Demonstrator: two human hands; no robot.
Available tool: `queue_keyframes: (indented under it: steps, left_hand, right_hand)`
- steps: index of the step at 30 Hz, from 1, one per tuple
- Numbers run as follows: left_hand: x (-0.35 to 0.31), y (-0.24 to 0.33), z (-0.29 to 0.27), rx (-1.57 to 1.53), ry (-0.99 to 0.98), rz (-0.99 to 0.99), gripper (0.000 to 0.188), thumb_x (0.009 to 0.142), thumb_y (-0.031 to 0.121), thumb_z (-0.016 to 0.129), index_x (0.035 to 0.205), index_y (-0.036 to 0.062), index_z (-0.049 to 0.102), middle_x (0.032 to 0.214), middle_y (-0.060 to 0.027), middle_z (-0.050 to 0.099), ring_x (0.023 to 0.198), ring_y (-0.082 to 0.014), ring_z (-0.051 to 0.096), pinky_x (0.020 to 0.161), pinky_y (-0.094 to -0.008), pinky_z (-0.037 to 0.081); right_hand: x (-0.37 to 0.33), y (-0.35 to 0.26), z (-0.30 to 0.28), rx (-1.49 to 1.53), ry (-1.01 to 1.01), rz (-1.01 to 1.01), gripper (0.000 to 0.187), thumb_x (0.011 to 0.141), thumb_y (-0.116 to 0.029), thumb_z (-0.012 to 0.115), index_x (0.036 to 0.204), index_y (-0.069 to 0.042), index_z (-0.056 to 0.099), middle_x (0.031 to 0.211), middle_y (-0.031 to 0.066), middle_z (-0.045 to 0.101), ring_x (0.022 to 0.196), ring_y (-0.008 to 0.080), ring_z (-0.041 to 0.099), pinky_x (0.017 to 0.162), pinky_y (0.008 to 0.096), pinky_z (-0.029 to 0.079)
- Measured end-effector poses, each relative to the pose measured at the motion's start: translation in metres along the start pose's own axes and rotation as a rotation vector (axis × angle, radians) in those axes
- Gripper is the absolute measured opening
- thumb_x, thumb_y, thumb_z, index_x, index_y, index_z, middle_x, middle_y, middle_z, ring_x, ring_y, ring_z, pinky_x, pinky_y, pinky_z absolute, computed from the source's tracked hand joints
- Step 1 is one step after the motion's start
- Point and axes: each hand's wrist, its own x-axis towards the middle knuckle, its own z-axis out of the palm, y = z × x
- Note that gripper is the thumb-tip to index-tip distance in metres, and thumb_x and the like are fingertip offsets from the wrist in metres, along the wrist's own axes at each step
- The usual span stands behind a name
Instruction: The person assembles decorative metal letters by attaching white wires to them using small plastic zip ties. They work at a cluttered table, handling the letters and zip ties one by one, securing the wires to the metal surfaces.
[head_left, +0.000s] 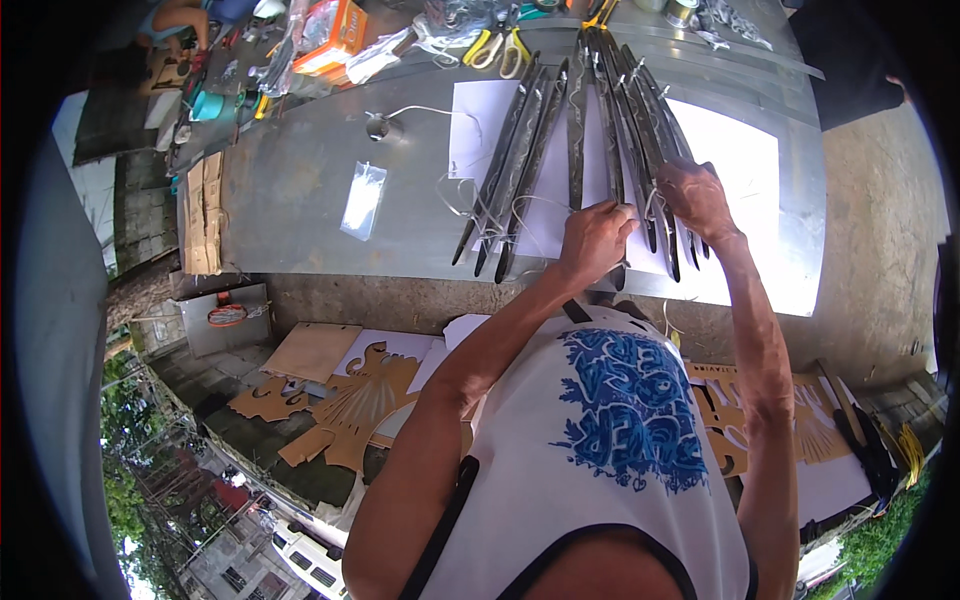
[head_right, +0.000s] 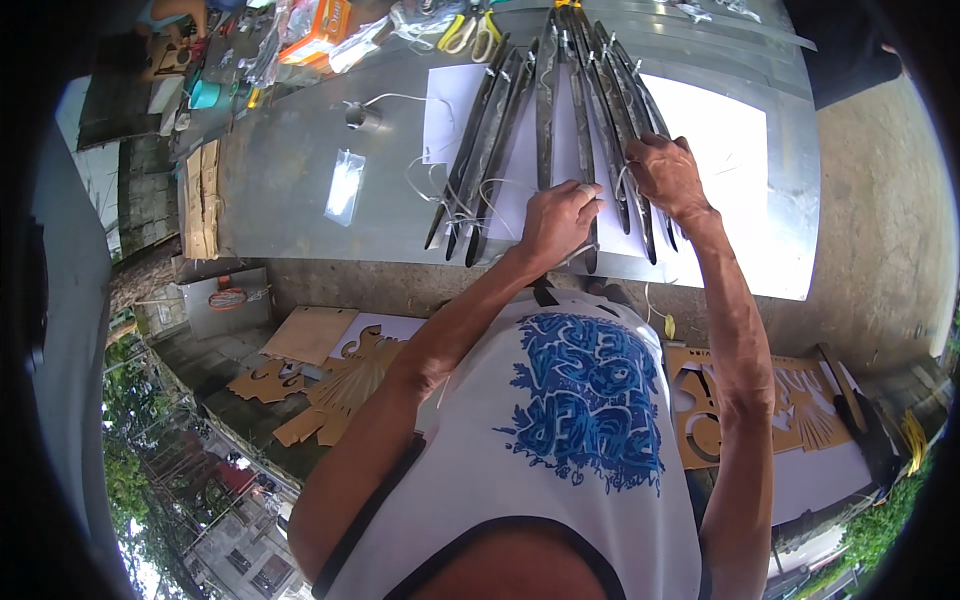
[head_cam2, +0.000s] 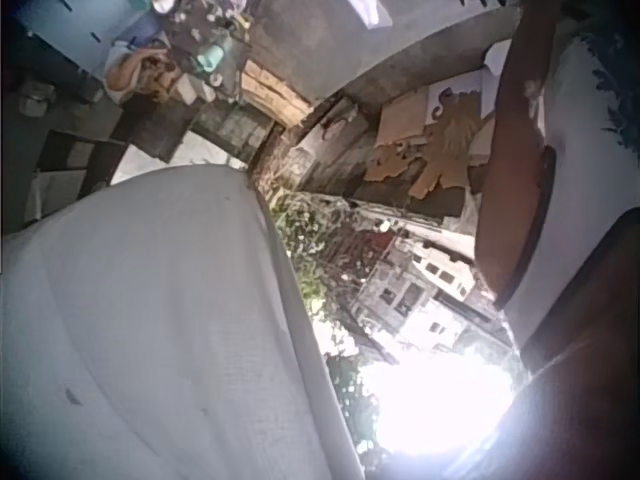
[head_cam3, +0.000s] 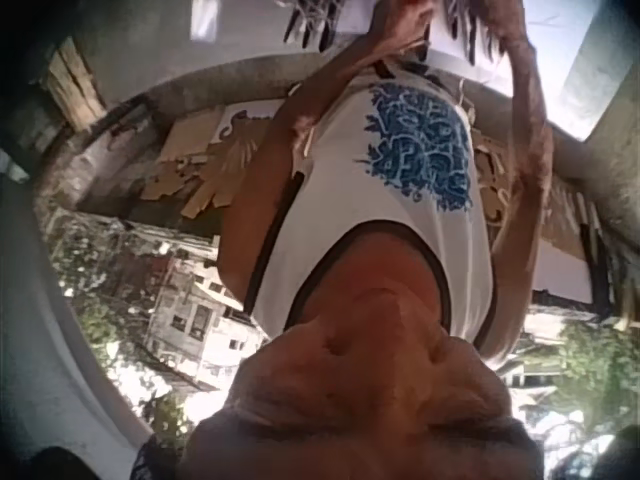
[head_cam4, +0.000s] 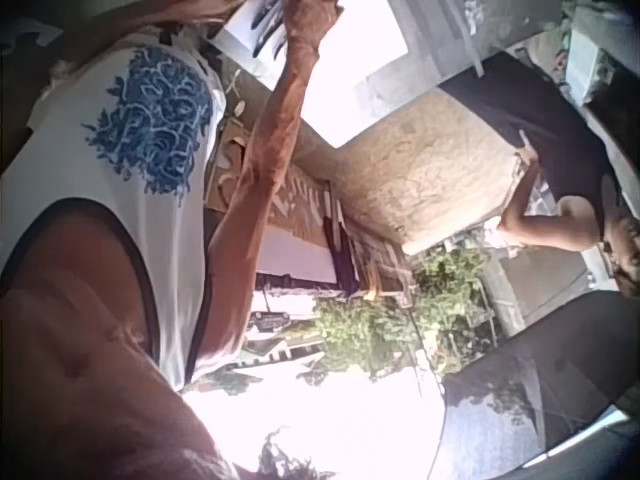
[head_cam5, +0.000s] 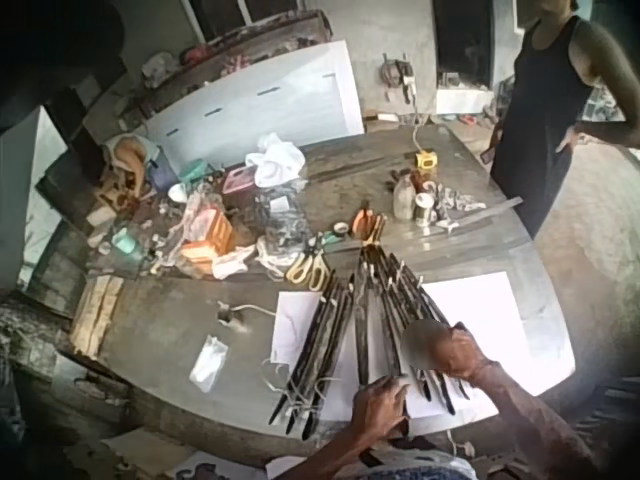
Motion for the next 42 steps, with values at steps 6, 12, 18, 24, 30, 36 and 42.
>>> queue_keyframes:
  steps: [6,12,18,24,30,36,42]
  left_hand:
    - [-0.005,-0.087,-0.119,-0.030,0.509,-0.292,0.014,0.096,0.011,0.073,0.105,0.0013,0.077,0.083,-0.0083,0.074,0.070,-0.0131,0.065,0.065,-0.0284,0.053]
    - [-0.053,-0.249,-0.191,0.547,0.675,-0.749,0.037,0.083,0.012,0.077,0.117,-0.0013,0.071,0.107,-0.0176,0.073,0.099,-0.0332,0.067,0.086,-0.0461,0.054]
    - [-0.071,-0.328,-0.238,0.747,0.552,-0.596,0.048,0.080,0.016,0.082,0.125,0.0044,0.069,0.130,-0.0147,0.066,0.118,-0.0391,0.057,0.100,-0.0516,0.047]
    - [-0.022,-0.320,-0.238,0.847,0.422,-0.431,0.029,0.082,0.025,0.082,0.110,0.0165,0.080,0.107,-0.0093,0.072,0.101,-0.0306,0.064,0.093,-0.0458,0.050]
    - [-0.013,-0.339,-0.246,0.521,0.466,-0.453,0.014,0.083,0.026,0.081,0.091,0.0154,0.083,0.101,-0.0032,0.075,0.102,-0.0274,0.061,0.094,-0.0394,0.048]
    - [-0.020,-0.346,-0.280,0.276,0.723,-0.455,0.017,0.082,0.023,0.084,0.096,0.0133,0.084,0.100,-0.0059,0.076,0.095,-0.0226,0.065,0.084,-0.0388,0.052]
    - [0.013,-0.219,-0.312,-0.530,0.788,-0.376,0.021,0.096,0.017,0.076,0.106,-0.0009,0.079,0.109,-0.0154,0.075,0.075,-0.0123,0.063,0.064,-0.0296,0.052]
  right_hand:
    - [-0.021,-0.014,-0.015,-0.027,0.214,-0.081,0.020,0.092,-0.005,0.066,0.111,-0.008,0.071,0.121,0.0123,0.068,0.109,0.0310,0.066,0.106,0.0456,0.048]
    - [-0.046,-0.048,-0.028,0.238,0.317,0.052,0.024,0.093,0.002,0.064,0.115,-0.006,0.071,0.113,0.0131,0.070,0.102,0.0333,0.069,0.088,0.0440,0.057]
    - [-0.067,-0.064,-0.023,0.335,0.288,0.166,0.023,0.094,0.002,0.063,0.115,-0.005,0.072,0.108,0.0149,0.072,0.095,0.0328,0.072,0.082,0.0417,0.058]
    - [-0.063,-0.082,-0.017,0.326,0.252,0.201,0.022,0.096,0.001,0.061,0.114,-0.003,0.072,0.107,0.0151,0.073,0.092,0.0308,0.074,0.080,0.0400,0.058]
    - [-0.050,-0.105,-0.016,0.350,0.249,0.188,0.025,0.095,0.003,0.063,0.116,-0.005,0.073,0.108,0.0135,0.074,0.092,0.0280,0.075,0.077,0.0373,0.059]
    - [-0.047,-0.120,-0.004,0.447,0.176,0.215,0.025,0.094,0.005,0.065,0.114,-0.005,0.075,0.108,0.0127,0.075,0.091,0.0226,0.075,0.075,0.0345,0.060]
    - [-0.039,-0.151,-0.013,0.546,0.248,0.259,0.021,0.095,0.001,0.065,0.113,-0.003,0.075,0.107,0.0121,0.076,0.090,0.0213,0.075,0.078,0.0328,0.059]
